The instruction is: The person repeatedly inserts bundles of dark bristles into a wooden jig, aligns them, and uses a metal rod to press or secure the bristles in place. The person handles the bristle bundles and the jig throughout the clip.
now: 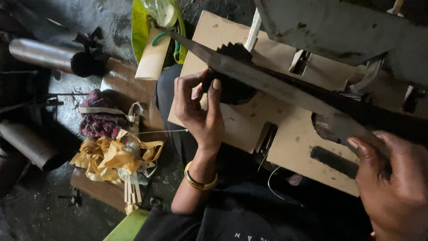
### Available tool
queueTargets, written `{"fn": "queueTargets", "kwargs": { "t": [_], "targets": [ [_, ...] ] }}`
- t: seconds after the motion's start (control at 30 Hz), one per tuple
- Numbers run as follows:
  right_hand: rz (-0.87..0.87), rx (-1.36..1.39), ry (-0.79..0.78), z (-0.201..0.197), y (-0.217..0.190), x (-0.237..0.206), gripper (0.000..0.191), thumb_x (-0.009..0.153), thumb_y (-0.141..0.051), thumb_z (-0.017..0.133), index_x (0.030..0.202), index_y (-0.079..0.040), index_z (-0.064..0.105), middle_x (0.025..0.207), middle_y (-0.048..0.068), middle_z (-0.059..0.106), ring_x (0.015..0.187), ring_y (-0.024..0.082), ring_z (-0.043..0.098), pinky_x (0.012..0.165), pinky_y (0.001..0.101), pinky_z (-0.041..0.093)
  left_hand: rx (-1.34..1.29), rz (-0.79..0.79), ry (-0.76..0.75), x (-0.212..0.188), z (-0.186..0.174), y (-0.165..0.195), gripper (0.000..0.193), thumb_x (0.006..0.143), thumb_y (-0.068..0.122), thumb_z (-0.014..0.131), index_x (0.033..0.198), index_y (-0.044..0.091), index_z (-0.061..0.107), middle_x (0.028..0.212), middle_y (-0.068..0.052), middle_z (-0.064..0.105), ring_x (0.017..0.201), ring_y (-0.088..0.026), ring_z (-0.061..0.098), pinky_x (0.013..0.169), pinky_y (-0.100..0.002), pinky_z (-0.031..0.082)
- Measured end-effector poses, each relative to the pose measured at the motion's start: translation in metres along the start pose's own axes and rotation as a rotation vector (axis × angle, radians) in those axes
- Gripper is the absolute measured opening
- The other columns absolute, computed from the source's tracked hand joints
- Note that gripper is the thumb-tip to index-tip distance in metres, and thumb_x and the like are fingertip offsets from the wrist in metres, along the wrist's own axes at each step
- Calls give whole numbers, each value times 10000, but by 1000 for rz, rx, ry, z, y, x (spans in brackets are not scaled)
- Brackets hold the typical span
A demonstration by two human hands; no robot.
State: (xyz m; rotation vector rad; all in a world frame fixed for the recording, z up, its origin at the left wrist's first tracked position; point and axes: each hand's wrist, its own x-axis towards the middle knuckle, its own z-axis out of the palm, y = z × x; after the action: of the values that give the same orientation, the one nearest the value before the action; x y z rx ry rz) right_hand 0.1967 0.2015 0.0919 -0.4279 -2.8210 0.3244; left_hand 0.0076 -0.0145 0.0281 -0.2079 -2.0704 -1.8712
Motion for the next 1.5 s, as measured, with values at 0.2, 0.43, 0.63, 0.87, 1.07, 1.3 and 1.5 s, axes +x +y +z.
{"fn": "queueTargets", "kwargs": {
  "t": [0.2,0.43,0.63,0.87,1.07,1.3,1.5],
  "targets": [
    [-8,73,-7,6,8,0,172,1019,-30,757,1135,64,672,933,192,717,812,231,740,676,284,569,-24,-7,-10,-1,0,-1,169,1038,7,710,1151,-41,594,1120,-78,579,1066,-147,650,940,-280,586],
    [-40,67,-30,3,10,-5,161,1014,-9,728,1138,80,676,910,198,721,854,238,750,654,277,571,4,-22,-19,0,-2,-2,175,1025,-3,719,1158,-44,615,1142,-83,584,1038,-140,640,927,-281,592],
    [17,-12,-22,5,5,-14,176,1090,-90,754,1172,42,672,948,166,729,869,204,749,736,261,583,-97,-8,-81,4,-7,-6,183,1017,-28,720,1140,-51,586,1111,-82,560,1086,-152,647,998,-283,563],
    [-95,-48,56,4,10,-12,193,1039,-72,783,1155,42,678,928,173,726,852,228,745,708,283,561,-107,-9,-73,4,-7,-8,195,1001,-51,720,1151,-54,595,1178,-86,550,1112,-164,646,1056,-307,571],
    [-95,-10,71,7,7,-9,202,1083,-66,791,1170,82,684,936,201,727,877,231,751,710,268,578,-107,-3,-83,4,-9,-7,206,1002,-65,715,1179,-61,609,1138,-87,560,1108,-155,634,1056,-288,547],
    [-63,40,-16,1,9,-1,197,1113,-102,774,1179,56,676,942,199,729,868,232,752,726,286,590,-126,-22,-69,3,-7,-7,214,1001,-55,729,1182,-60,613,1130,-76,561,1086,-142,634,1022,-278,562],
    [-77,134,-97,5,23,9,198,1058,-101,762,1161,52,690,860,205,723,785,240,752,644,287,578,-123,1,-58,3,-7,-6,207,1002,-53,725,1175,-60,613,1132,-79,569,1097,-141,639,1041,-289,567]
  ]
}}
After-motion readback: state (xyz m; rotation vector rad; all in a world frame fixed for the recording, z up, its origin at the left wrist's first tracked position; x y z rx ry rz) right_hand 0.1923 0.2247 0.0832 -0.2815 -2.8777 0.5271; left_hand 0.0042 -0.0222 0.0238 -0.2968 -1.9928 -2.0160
